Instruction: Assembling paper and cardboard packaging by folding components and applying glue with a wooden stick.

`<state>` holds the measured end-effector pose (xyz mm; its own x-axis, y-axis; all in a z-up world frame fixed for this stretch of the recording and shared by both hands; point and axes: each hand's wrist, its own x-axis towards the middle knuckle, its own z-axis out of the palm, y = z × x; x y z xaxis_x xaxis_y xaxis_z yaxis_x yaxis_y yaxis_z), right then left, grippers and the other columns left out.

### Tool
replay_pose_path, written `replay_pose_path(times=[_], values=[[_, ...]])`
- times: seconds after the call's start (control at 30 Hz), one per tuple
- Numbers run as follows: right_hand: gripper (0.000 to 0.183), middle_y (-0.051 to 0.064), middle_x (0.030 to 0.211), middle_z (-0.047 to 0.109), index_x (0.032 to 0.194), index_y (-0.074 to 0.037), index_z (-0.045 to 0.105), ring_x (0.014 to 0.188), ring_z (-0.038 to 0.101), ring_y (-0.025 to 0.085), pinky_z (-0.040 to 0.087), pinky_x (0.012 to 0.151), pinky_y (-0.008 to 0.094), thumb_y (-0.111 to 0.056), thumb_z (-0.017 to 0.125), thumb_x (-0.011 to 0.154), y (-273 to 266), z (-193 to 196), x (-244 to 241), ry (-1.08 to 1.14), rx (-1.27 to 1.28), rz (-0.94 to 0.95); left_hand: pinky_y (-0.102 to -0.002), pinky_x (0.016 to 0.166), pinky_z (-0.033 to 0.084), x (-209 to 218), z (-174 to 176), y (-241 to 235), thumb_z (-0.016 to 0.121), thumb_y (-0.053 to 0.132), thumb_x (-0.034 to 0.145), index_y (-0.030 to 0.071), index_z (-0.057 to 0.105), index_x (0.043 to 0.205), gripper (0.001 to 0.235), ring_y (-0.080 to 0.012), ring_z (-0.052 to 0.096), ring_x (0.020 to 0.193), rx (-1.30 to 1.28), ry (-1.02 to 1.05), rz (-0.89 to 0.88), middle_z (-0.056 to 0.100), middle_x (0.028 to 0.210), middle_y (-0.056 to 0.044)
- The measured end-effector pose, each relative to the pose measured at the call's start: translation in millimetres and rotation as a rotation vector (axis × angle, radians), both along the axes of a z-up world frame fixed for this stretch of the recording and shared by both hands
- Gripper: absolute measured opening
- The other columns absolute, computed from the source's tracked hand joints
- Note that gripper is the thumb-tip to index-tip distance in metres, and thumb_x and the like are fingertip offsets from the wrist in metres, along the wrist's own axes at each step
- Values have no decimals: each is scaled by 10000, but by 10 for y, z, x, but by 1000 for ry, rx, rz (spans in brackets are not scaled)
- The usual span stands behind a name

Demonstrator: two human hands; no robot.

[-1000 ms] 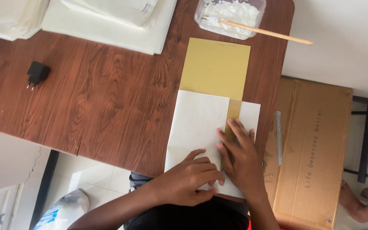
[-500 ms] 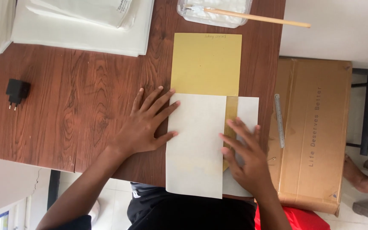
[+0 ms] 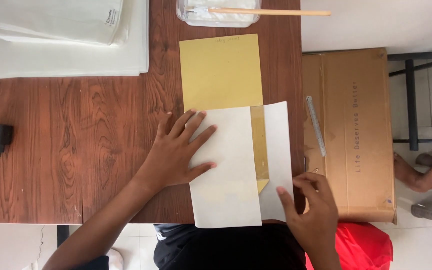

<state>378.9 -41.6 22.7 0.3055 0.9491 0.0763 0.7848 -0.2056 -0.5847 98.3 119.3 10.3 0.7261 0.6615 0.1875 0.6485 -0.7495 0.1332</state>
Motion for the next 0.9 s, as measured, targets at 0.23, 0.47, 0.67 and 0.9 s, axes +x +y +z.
replay_pose_path(times=[0.23,0.47,0.67,0.9], values=[[127,-45,1001,717,904,-148,759,864,690,114,549,764,282,-271,749,876,141,201,-362,178,-121,74,-609,1046,388,52,24,34,443,758,934,201,564,1420,749,-327,499,1300,161,91,-25,508,1415,-144],[131,18,1307,640,894,-199,753,1177,595,270,465,995,430,-328,745,866,103,122,-380,103,-10,256,-655,1220,154,93,-75,38,432,600,1003,38,498,1491,747,-297,281,1550,21,-1,-110,358,1656,-117],[229,-68,1069,790,1096,-198,749,1027,680,144,338,1052,380,-184,560,968,328,71,-111,51,-65,325,-650,1197,204,76,-132,59,454,642,976,80,491,1490,763,-268,293,1542,-29,-23,-97,361,1652,-77],[493,142,1508,545,1404,-113,596,1362,519,381,376,1098,534,-254,693,941,948,-121,166,-138,91,498,-660,1221,63,77,-162,87,422,658,933,142,351,1577,828,-289,216,1560,-184,102,-71,280,1686,-88]])
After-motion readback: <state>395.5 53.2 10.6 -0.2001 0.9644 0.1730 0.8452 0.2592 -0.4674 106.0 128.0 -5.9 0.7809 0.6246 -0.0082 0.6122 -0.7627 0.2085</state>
